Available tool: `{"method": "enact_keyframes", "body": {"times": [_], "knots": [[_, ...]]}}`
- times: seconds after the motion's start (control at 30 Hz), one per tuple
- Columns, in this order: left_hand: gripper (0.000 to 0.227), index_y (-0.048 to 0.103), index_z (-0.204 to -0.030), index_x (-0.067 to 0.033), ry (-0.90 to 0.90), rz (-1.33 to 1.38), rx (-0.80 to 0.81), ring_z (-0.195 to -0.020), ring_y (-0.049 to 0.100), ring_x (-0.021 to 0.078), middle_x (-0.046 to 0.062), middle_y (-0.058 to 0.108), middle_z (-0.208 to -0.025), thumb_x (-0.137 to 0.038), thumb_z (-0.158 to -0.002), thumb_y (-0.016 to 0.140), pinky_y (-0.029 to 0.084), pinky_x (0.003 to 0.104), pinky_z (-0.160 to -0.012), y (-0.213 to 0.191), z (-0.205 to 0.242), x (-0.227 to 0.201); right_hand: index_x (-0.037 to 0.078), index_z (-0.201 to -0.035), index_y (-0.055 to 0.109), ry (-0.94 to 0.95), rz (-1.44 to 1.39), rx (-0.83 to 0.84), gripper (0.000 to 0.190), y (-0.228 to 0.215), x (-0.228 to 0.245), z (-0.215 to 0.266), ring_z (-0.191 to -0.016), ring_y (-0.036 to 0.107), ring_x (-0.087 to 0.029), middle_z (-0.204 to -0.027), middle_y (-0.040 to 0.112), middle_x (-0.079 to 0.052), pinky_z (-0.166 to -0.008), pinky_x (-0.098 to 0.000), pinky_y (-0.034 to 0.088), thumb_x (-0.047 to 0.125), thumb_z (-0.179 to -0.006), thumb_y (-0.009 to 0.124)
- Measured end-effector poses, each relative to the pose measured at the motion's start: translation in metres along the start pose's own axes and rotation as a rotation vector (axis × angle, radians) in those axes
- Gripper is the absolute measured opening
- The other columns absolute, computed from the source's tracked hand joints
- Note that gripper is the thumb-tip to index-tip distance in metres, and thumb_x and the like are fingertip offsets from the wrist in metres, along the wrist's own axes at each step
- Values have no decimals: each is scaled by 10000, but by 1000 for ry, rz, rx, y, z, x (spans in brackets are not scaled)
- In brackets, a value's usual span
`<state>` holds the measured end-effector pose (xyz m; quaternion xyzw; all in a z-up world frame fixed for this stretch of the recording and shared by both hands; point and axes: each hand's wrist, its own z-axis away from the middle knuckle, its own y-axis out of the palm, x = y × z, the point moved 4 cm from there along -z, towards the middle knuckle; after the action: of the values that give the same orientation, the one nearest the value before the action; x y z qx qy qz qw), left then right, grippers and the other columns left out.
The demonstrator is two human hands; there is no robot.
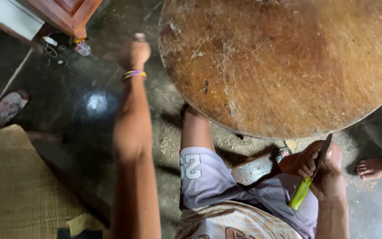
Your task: The person uses a knife to scrape the edges and surface of a round wooden tabletop, then uses a piece of sandpaper to smooth down the wooden surface by hand.
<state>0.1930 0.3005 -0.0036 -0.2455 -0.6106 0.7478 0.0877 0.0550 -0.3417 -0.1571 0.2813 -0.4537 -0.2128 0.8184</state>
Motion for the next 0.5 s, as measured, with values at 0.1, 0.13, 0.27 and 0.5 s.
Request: {"method": "enact_keyframes", "body": {"times": [0.1, 0.13, 0.27, 0.5], "knots": [[546, 341, -1524, -188, 266, 222, -172, -619, 650, 177, 38, 706, -873, -392, -1048, 514, 464, 337, -408, 2, -6, -14, 158, -1031, 616, 50, -40, -87, 363, -29, -13, -10, -574, 311, -118, -729, 381, 15, -548, -244, 299, 508, -1106, 559], [546, 341, -1524, -188, 261, 215, -167, -619, 650, 177, 38, 706, -873, -392, -1048, 514, 464, 337, -408, 25, 3, -31, 158, -1031, 616, 59, -40, -92, 363, -25, -19, -13, -574, 311, -118, -729, 381, 15, -548, -244, 299, 508, -1106, 559], [331, 655, -1308, -185, 928, 956, 231, -1094, 439, 223, 69, 518, -1226, -197, -979, 689, 391, 372, -861, 8, 171, -68, 131, -975, 585, 30, -212, -91, 416, -13, -18, -9, -580, 359, -97, -730, 412, 10, -531, -205, 314, 478, -1159, 447], [743, 155, -1627, -361, 1633, -289, 349, -1582, 28, 261, -41, 25, -1709, -753, -1002, 243, 10, 596, -1261, 17, 278, -95, 118, -942, 561, 12, -219, -35, 445, -22, -18, -10, -572, 380, -91, -706, 416, 12, -526, -195, 329, 516, -1135, 515]]}}
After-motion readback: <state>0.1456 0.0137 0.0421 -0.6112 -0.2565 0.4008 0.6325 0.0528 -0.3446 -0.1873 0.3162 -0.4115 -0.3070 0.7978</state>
